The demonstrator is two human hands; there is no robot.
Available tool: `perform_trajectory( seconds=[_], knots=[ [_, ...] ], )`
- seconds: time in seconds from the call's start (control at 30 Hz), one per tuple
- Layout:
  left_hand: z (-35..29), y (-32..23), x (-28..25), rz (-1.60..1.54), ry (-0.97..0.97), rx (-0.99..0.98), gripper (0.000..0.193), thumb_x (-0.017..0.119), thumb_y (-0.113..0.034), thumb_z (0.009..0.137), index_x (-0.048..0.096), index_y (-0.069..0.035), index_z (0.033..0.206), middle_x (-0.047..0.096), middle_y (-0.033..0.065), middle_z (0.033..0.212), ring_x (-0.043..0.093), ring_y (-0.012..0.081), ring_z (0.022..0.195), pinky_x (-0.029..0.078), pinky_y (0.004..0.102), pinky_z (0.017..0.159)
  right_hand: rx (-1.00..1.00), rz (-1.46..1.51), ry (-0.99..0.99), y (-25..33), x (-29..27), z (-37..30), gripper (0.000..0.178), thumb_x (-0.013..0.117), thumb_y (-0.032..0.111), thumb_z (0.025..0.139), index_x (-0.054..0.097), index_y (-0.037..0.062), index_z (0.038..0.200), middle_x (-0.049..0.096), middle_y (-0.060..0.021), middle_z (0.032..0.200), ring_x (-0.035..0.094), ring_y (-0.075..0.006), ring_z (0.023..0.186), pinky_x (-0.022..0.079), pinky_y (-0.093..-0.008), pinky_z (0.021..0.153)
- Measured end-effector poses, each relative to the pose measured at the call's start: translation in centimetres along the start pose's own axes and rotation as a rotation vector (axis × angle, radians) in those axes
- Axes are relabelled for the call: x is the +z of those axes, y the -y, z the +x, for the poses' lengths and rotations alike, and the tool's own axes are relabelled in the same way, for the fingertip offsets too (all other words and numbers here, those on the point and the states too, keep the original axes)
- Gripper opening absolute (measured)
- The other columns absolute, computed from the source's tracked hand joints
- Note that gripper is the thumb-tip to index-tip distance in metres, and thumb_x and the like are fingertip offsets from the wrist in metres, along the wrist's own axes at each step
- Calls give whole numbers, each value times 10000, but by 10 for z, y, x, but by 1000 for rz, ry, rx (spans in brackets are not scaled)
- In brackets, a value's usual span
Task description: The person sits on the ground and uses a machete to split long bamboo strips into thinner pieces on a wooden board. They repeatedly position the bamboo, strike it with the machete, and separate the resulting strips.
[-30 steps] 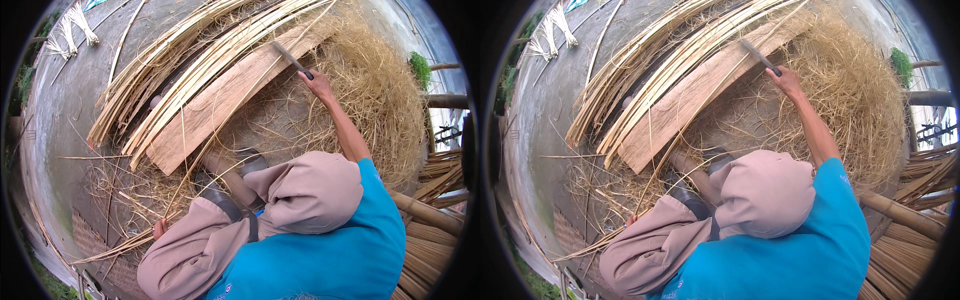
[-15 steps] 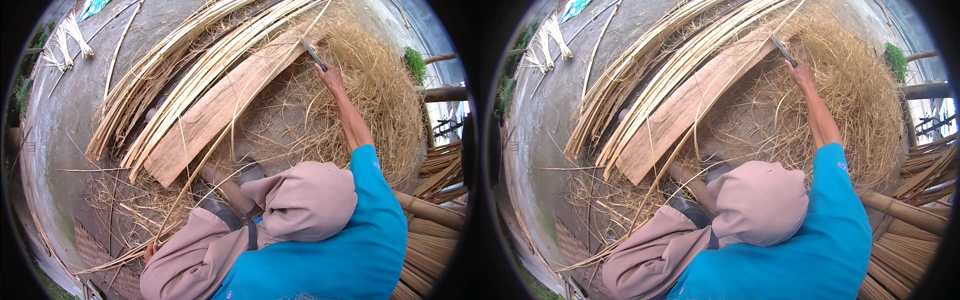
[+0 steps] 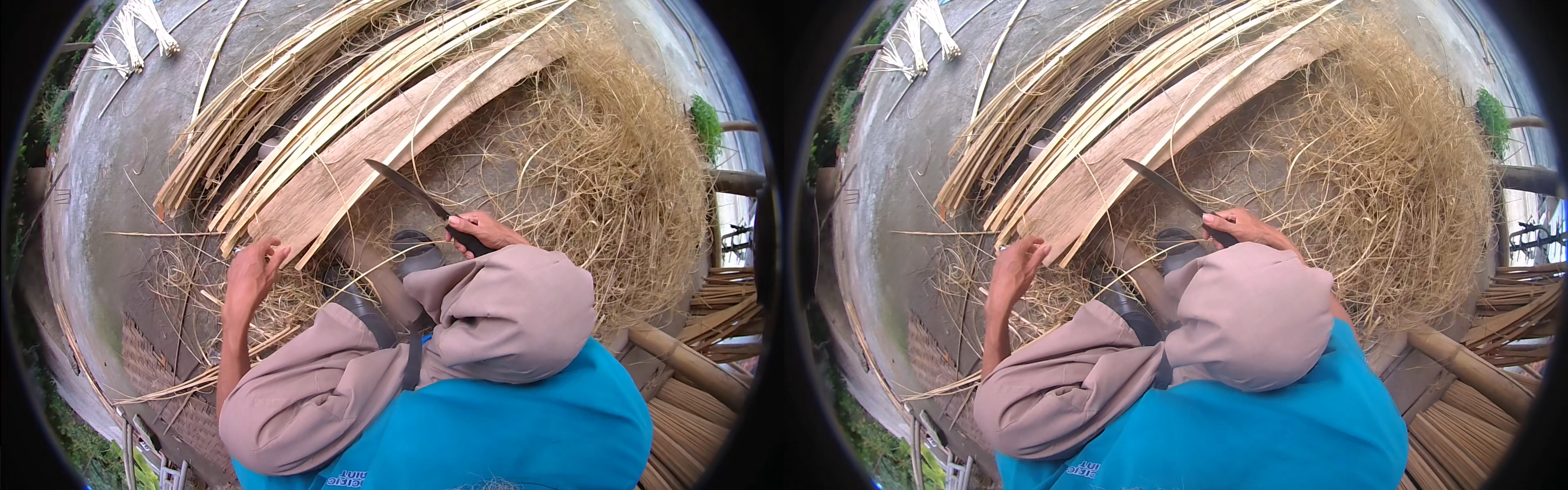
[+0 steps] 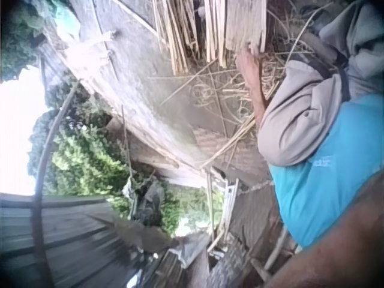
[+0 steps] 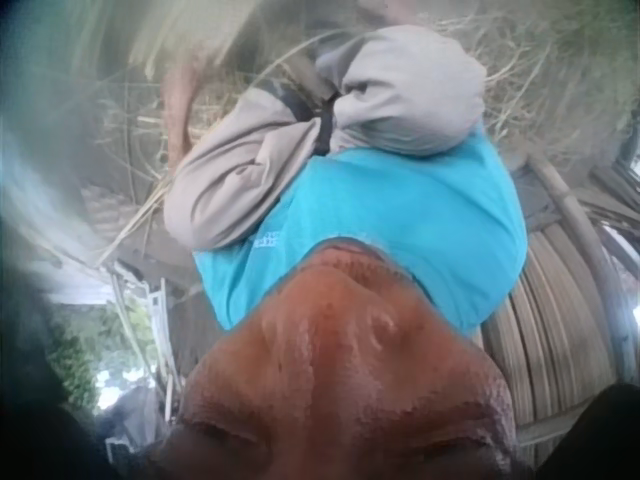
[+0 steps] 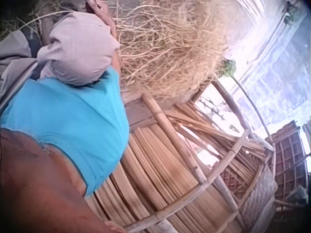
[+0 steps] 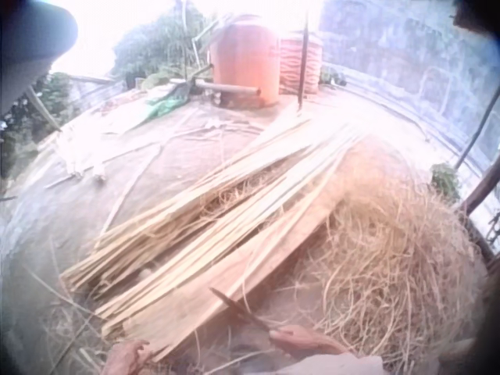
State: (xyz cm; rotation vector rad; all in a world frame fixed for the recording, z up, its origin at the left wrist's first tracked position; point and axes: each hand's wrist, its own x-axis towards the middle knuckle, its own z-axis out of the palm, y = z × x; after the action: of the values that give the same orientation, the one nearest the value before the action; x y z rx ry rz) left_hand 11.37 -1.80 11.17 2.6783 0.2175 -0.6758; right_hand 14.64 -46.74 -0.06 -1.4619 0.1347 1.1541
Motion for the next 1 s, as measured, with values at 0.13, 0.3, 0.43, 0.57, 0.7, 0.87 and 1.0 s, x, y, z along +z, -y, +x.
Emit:
perform_trajectory(
  seconds=[0.13,0.3,0.43,0.57,0.7,0.87,1.0],
  knots=[
    [-9,-43,-93,-7,-117,194,432,611,-425,1008,725,-38,1163,745,167,972,680,245,799,558,410,722,-73,416,-166,-49,-15,1,495,581,560,1007,651,71,1031,589,9,703,564,-82,564,451,-241,513],
    [43,-148,-127,34,-67,384,408,613,-410,1020,743,-34,1110,708,107,851,637,175,787,525,377,703,-232,450,-590,-66,3,0,425,660,489,977,617,66,978,586,-23,710,575,-132,551,510,-304,527],
    [123,-224,-59,-13,50,470,464,570,-432,1038,714,-17,1188,741,182,1016,712,254,894,567,421,814,-445,-670,-362,-61,30,-18,313,733,351,907,675,50,970,670,-102,797,658,-286,746,538,-418,731],
    [197,-246,72,-69,-87,332,524,552,-462,1037,616,58,1064,672,234,946,677,352,859,550,492,778,-582,-685,-195,-10,78,-22,333,675,256,926,655,29,1167,710,-154,930,683,-329,853,539,-430,798],
    [225,-270,144,-98,-403,342,275,592,-234,1006,604,34,1068,620,244,1056,626,418,997,490,542,840,-379,-167,-79,-12,80,17,353,621,196,955,614,-9,1243,716,-137,950,691,-234,779,549,-388,727],
    [265,-289,152,-304,-421,387,175,595,-229,994,592,-54,989,651,152,986,632,342,958,360,537,917,-310,72,-371,2,69,50,388,555,348,1060,607,-9,918,634,-69,692,616,-117,555,503,-279,532],
    [288,-312,167,-400,-559,424,175,610,-221,985,573,-90,876,634,99,815,603,295,802,313,517,900,-368,19,-656,18,44,78,346,561,296,1058,595,-17,916,645,-75,691,620,-121,546,493,-290,495]
  ],
)
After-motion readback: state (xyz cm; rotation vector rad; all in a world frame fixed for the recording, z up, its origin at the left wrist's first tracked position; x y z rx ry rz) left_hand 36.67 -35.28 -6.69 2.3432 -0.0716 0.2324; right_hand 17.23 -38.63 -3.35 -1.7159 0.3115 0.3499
